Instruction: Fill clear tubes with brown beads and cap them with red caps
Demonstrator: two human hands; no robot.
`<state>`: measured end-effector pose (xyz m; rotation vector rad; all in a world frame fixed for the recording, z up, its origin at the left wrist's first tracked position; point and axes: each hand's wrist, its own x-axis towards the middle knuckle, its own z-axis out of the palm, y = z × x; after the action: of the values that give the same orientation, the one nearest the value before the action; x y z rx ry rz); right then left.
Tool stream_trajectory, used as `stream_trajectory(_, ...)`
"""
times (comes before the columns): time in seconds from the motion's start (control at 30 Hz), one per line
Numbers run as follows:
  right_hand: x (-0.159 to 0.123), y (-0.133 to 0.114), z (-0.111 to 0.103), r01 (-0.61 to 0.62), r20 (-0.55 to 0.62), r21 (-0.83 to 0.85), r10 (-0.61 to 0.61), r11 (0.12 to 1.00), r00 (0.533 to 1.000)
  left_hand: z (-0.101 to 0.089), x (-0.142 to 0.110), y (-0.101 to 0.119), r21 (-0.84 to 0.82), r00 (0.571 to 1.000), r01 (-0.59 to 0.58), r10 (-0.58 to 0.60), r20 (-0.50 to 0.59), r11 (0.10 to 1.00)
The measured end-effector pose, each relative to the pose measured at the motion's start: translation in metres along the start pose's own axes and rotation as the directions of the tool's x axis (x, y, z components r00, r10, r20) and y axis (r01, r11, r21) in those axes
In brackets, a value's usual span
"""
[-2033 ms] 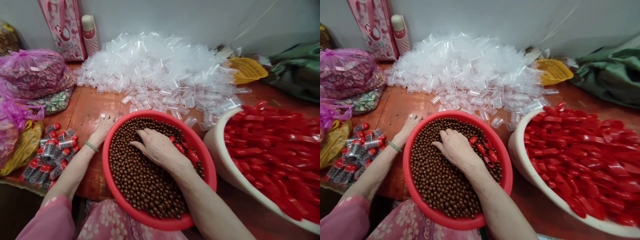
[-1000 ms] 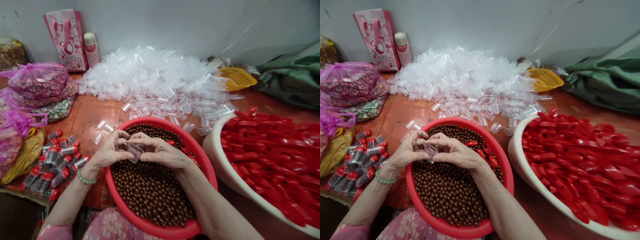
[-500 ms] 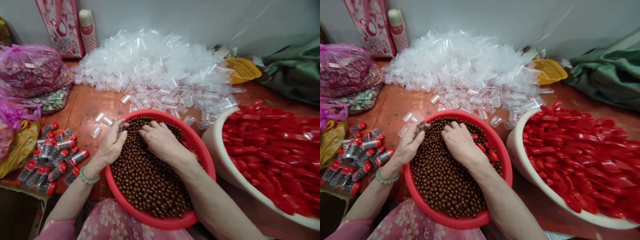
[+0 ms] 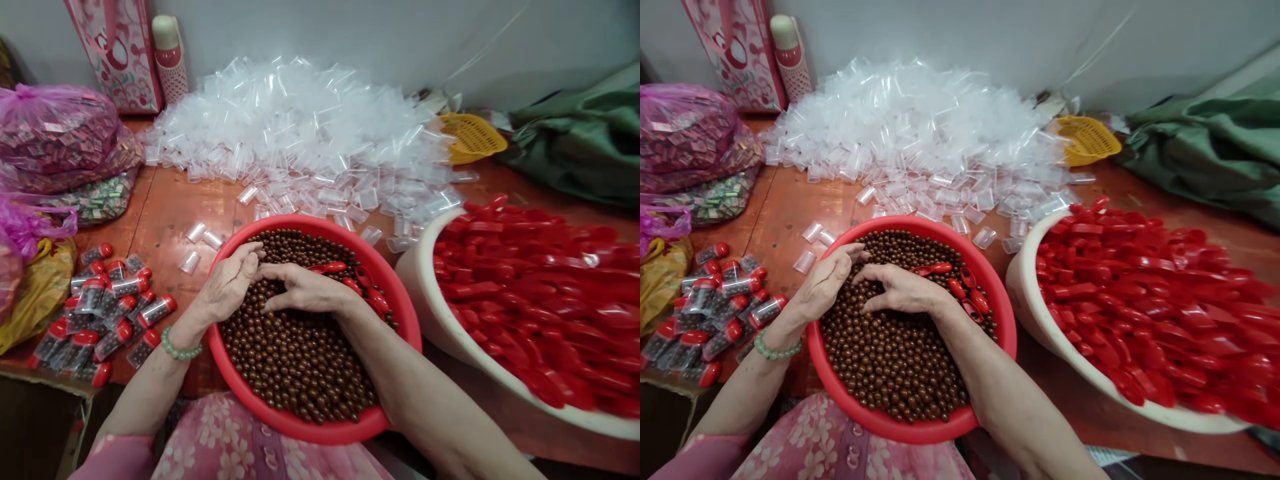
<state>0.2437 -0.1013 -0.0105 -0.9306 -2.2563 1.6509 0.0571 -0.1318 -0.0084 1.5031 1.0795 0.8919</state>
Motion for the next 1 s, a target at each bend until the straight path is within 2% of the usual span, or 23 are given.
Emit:
stream_trajectory(0.13,-0.005,-0.003,-0.004,0.021,-0.073,0.263,-0.002,0.965,0.997,-0.003,0.000,0.000,-0.084,1.000,0.009,-0.010,-0.008,0.996)
stream_trajectory(0.3,-0.015,-0.015,-0.011,0.007,-0.113,0.440,0.047,0.898,0.993,-0.011,-0.003,0.004,-0.126,0.996,0.003,0.009,0.093,0.992)
stream_trajectory(0.43,-0.023,-0.024,-0.016,0.022,-0.151,0.405,0.043,0.914,0.988,-0.011,-0.009,0.005,-0.316,0.968,0.072,0.010,0.251,0.946)
stream_trajectory(0.5,-0.025,-0.026,-0.018,0.027,-0.139,0.367,0.026,0.930,0.990,-0.006,-0.011,0.006,-0.337,0.960,0.078,0.020,0.278,0.938)
stream_trajectory(0.6,-0.026,-0.027,-0.017,0.050,-0.133,0.370,-0.001,0.928,0.991,0.002,-0.012,0.008,-0.268,0.959,0.091,-0.012,0.283,0.959)
stream_trajectory(0.67,-0.026,-0.027,-0.016,0.066,-0.126,0.408,-0.015,0.911,0.992,0.005,-0.012,0.011,-0.260,0.954,0.146,-0.066,0.292,0.954)
stream_trajectory(0.77,-0.025,-0.028,-0.015,0.094,-0.138,0.479,-0.031,0.873,0.990,0.005,-0.011,0.013,-0.316,0.946,0.230,-0.135,0.294,0.921)
stream_trajectory(1.0,-0.026,-0.026,-0.012,0.098,-0.243,0.528,0.040,0.844,0.969,0.005,-0.009,0.006,-0.424,0.945,0.264,-0.145,0.293,0.867)
